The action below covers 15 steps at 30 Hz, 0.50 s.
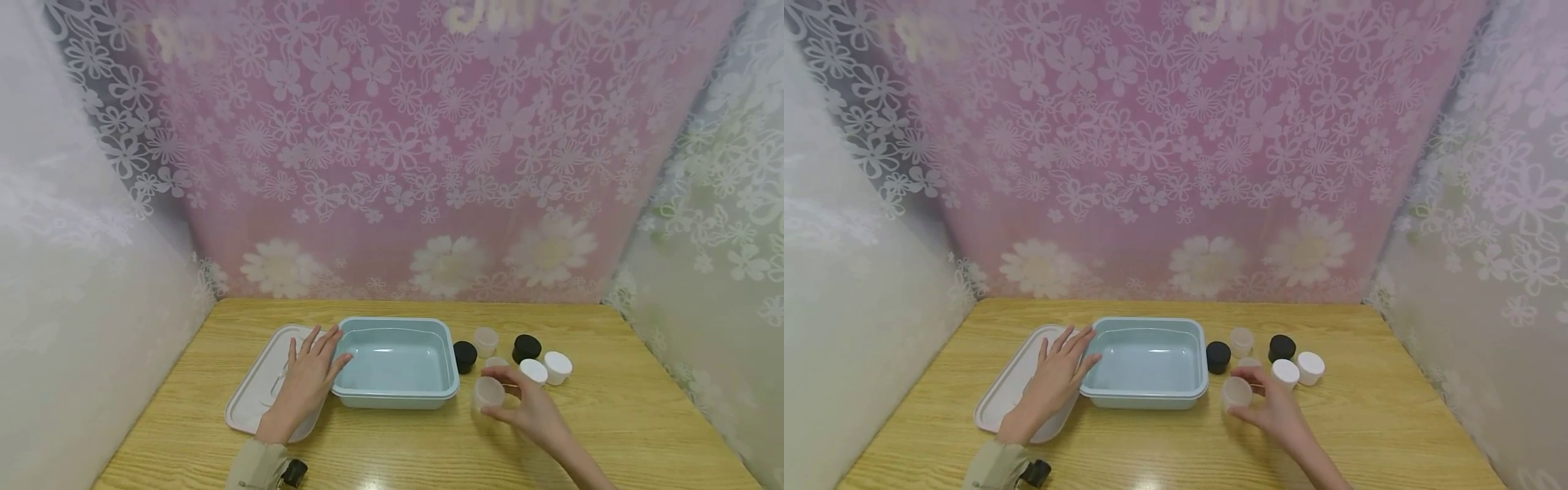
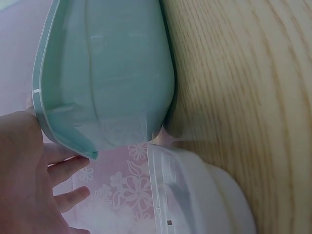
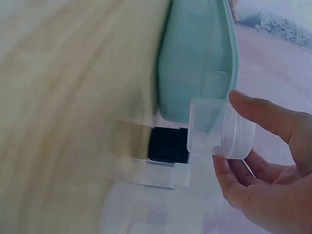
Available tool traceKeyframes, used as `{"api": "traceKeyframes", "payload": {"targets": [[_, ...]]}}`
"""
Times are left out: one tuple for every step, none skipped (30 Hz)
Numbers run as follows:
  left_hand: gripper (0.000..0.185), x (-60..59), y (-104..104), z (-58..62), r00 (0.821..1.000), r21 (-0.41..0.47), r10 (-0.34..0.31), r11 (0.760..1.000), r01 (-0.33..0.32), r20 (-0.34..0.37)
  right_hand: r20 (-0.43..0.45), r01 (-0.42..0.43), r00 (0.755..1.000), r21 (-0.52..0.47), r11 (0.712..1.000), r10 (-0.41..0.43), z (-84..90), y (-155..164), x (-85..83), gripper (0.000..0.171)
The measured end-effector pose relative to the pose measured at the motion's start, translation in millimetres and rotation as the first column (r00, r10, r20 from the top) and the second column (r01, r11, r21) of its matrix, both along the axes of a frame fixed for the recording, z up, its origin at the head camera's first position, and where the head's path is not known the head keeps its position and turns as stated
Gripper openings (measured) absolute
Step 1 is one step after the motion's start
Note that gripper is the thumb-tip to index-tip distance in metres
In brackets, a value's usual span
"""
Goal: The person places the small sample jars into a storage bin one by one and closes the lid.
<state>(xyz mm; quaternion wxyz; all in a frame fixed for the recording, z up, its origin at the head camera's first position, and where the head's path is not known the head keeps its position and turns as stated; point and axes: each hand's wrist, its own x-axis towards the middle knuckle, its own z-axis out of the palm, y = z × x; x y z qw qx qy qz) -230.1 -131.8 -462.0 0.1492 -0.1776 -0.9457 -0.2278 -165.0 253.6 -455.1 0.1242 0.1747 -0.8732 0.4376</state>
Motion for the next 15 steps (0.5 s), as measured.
{"api": "traceKeyframes", "payload": {"targets": [[0.055,-0.1,-0.3,0.2,1.000,0.002,-0.001,1.000,0.001,0.004,-0.010,0.009,1.000,-0.001,1.000,-0.009,2.3,-0.2,-0.2,0.055],[0.054,-0.4,-0.8,0.2,1.000,0.000,-0.001,1.000,0.001,0.007,-0.018,0.016,1.000,-0.007,1.000,-0.016,5.0,-0.6,-0.6,0.055],[0.052,-0.7,-1.2,0.2,1.000,-0.001,-0.001,1.000,0.001,0.010,-0.024,0.022,0.999,-0.008,1.000,-0.022,7.4,-1.0,-1.1,0.055],[0.051,-0.9,-1.7,0.2,1.000,-0.006,-0.002,1.000,0.002,0.010,-0.028,0.030,0.999,-0.008,1.000,-0.031,10.0,-1.4,-1.6,0.055],[0.050,-1.1,-2.2,0.2,1.000,-0.015,-0.002,1.000,0.002,0.011,-0.022,0.035,0.999,-0.012,0.999,-0.035,12.5,-1.7,-2.4,0.055],[0.049,-1.1,-2.6,0.3,1.000,-0.021,-0.004,1.000,0.004,0.011,-0.021,0.045,0.999,-0.010,0.999,-0.045,14.8,-2.1,-3.4,0.055],[0.049,-1.1,-3.1,0.4,1.000,-0.031,-0.005,1.000,0.006,0.009,-0.016,0.054,0.998,-0.008,0.999,-0.054,17.1,-2.7,-4.5,0.055],[0.048,-1.2,-3.4,0.3,1.000,-0.041,-0.006,0.999,0.006,0.007,-0.009,0.062,0.998,-0.006,0.998,-0.062,19.0,-3.3,-5.9,0.054],[0.048,-1.1,-3.7,0.3,1.000,-0.046,-0.008,0.999,0.008,0.005,-0.002,0.070,0.998,-0.002,0.998,-0.070,20.6,-4.3,-7.2,0.054],[0.048,-1.0,-3.9,0.3,1.000,-0.051,-0.009,0.999,0.009,0.003,0.006,0.074,0.997,-0.007,0.997,-0.074,22.8,-5.7,-8.4,0.054],[0.048,-0.9,-4.1,0.3,1.000,-0.055,-0.010,0.998,0.010,0.001,0.012,0.078,0.997,-0.009,0.997,-0.078,24.9,-7.5,-9.8,0.054],[0.048,-0.8,-4.2,0.2,1.000,-0.060,-0.010,0.998,0.010,0.000,0.015,0.081,0.997,-0.011,0.997,-0.081,26.8,-9.6,-11.0,0.054],[0.048,-0.7,-4.1,0.1,1.000,-0.064,-0.009,0.998,0.009,-0.003,0.020,0.077,0.997,-0.024,0.997,-0.076,28.6,-12.1,-12.3,0.053],[0.047,-0.6,-3.9,0.1,1.000,-0.070,-0.009,0.998,0.008,-0.010,0.026,0.071,0.997,-0.037,0.997,-0.070,30.0,-14.7,-13.8,0.053],[0.047,-0.4,-3.7,-0.1,1.000,-0.073,-0.010,0.997,0.008,-0.018,0.031,0.066,0.997,-0.052,0.996,-0.064,31.6,-17.6,-15.3,0.053]]}}
